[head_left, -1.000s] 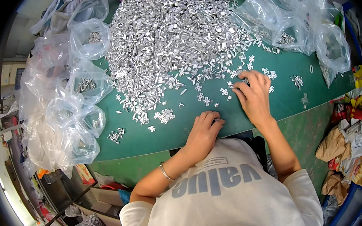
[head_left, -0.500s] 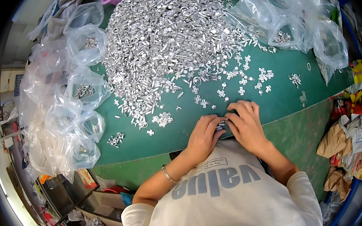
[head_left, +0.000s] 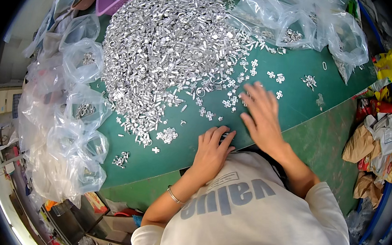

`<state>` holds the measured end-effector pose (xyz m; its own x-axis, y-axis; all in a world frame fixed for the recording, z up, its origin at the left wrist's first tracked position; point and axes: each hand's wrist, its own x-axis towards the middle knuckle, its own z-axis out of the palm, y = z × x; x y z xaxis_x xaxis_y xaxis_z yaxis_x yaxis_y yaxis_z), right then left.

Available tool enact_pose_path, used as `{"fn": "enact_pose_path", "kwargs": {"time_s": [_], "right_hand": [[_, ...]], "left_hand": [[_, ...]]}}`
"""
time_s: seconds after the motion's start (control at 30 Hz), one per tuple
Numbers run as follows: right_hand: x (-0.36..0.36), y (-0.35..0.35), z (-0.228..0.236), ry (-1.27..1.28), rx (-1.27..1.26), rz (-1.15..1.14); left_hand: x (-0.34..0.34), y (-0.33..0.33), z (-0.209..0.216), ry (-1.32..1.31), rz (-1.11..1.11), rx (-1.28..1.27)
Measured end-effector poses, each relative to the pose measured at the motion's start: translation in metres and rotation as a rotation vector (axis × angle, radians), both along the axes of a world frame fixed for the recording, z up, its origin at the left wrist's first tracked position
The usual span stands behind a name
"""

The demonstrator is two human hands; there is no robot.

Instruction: The person sorts small silver metal fasteners on a green table, picking them up by hand and placing them into clear plastic bags. The person repeatedly scoops fasteners from a large pile and transfers them into bags, occasionally adjusting the pile.

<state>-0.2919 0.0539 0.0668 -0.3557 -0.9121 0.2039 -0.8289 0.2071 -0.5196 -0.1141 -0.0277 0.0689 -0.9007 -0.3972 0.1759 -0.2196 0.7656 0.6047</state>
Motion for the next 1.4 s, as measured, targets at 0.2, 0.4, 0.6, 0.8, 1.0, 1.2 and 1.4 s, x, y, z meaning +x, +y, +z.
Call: {"fn": "enact_pose_path", "kwargs": {"time_s": [0.2,0.4,0.6,0.8,1.0,1.2,1.4], "right_hand": [[0.001,0.012,-0.007,0.090,0.071,-0.173],[-0.041,0.014,-0.004,0.051,-0.143,-0.315],[-0.085,0.006,-0.010,0.343,-0.137,-0.354],[-0.058,0.022,0.002,0.240,-0.197,-0.348],[-0.002,0.027,0.007,-0.077,-0.121,0.051],[-0.011,0.022,0.003,-0.271,-0.178,0.077],[-0.010,-0.007,0.012,-0.262,-0.212,0.036]], "left_hand": [[0.005,-0.004,-0.007,0.082,-0.021,0.107],[-0.004,0.000,-0.007,0.125,-0.025,0.170],[-0.011,0.001,-0.010,0.165,-0.059,0.164],[-0.014,0.004,-0.011,0.161,-0.038,0.153],[-0.014,0.007,-0.014,0.155,0.011,0.187],[-0.021,0.009,-0.009,0.088,-0.048,0.013],[-0.004,0.006,-0.019,0.100,-0.048,-0.014]]}}
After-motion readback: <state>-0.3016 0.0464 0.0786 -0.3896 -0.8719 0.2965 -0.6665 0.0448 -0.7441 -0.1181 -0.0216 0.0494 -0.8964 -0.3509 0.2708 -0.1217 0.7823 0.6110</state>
